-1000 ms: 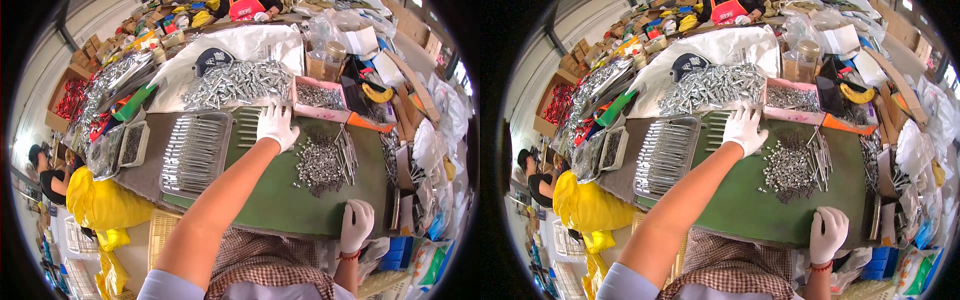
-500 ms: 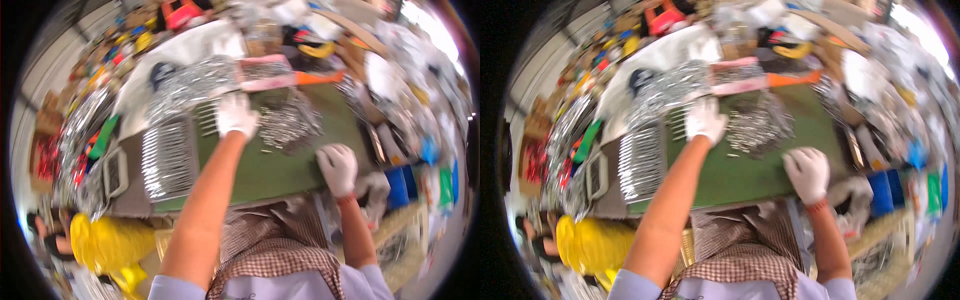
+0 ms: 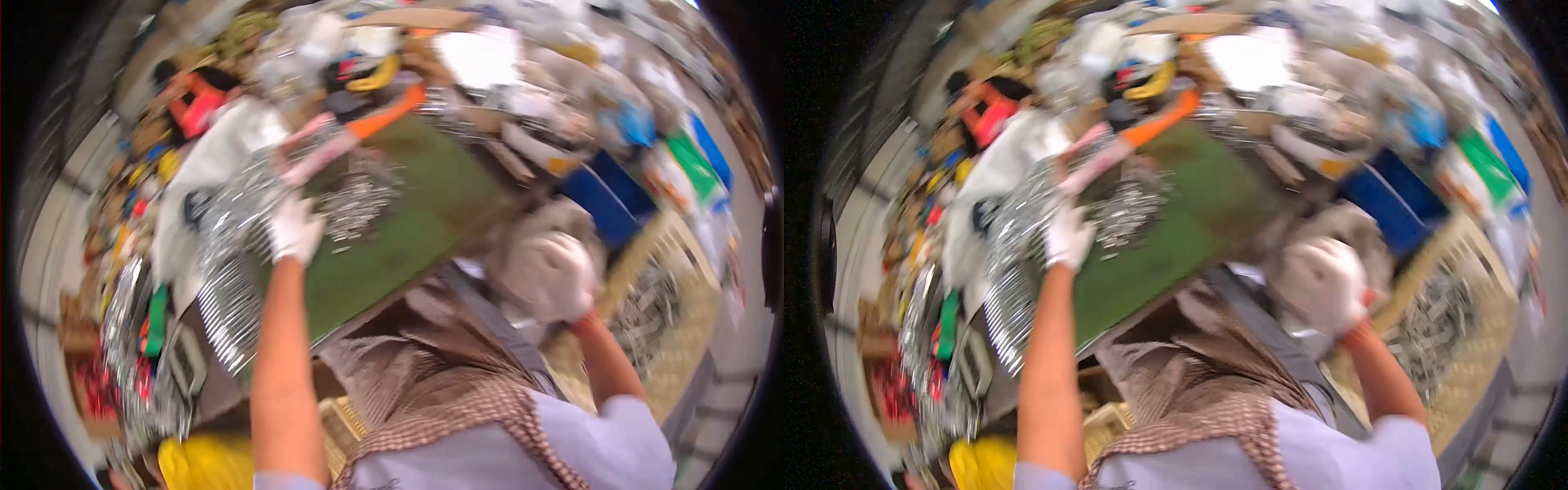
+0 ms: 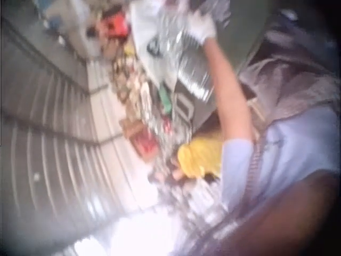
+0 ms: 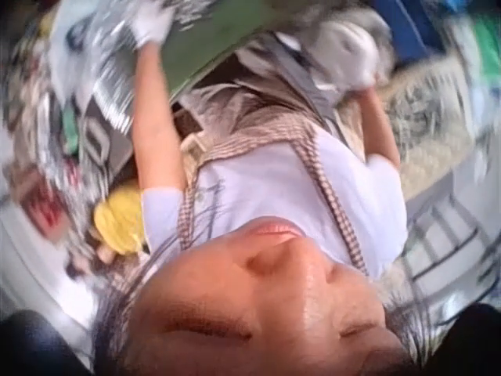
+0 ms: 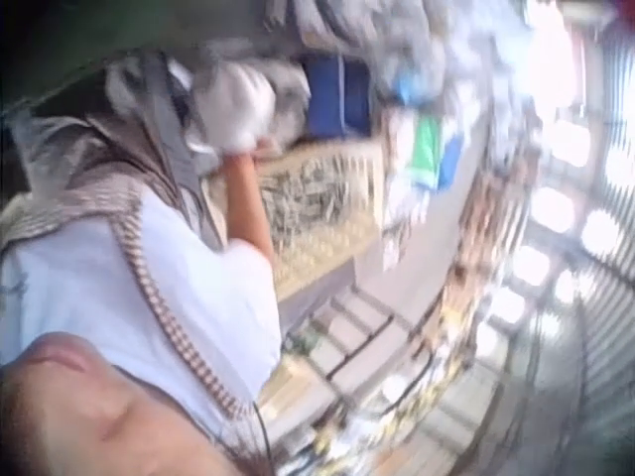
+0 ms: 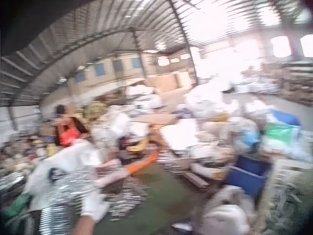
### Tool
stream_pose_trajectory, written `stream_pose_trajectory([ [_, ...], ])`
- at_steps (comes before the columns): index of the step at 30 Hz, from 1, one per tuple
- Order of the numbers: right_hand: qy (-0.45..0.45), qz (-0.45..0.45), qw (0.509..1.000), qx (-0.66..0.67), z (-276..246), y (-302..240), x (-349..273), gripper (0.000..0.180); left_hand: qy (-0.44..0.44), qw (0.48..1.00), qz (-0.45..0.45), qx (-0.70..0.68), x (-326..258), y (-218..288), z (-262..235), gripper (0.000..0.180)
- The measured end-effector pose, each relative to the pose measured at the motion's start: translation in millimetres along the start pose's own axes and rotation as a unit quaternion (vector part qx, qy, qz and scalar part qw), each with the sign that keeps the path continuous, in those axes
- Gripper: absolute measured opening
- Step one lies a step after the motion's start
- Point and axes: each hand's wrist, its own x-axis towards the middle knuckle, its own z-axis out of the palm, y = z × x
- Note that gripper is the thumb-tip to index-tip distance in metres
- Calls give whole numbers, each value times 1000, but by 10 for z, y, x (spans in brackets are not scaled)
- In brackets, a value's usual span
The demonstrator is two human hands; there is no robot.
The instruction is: Assembling small metal components by inserting rods into a circular frame.
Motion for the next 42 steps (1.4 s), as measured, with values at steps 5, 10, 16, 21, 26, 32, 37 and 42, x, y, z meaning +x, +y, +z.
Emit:
stream_pose_trajectory([
  [5,-3,82,997,-5,-146,323,-377,8,38,998,-57,-16,-55,-65,69,18],
  [10,-45,50,998,-8,-3,323,-334,9,-9,994,-94,-61,-11,-124,-6,17],
  [16,-65,45,997,6,173,381,-224,9,-43,984,-172,18,136,-73,-70,22],
  [21,-71,33,997,2,198,340,-172,9,-86,984,-148,54,305,7,-57,22],
  [26,-63,36,997,-13,133,376,-199,8,-183,965,-138,125,360,-57,-81,34],
  [32,-57,41,998,-10,63,349,-194,7,-192,970,-118,95,363,-28,-145,27],
  [37,-67,10,998,0,81,234,-196,7,-160,971,-78,157,289,-12,-172,21],
  [42,-56,13,998,-40,9,312,-324,7,-61,998,-2,-32,327,282,-157,18],
])
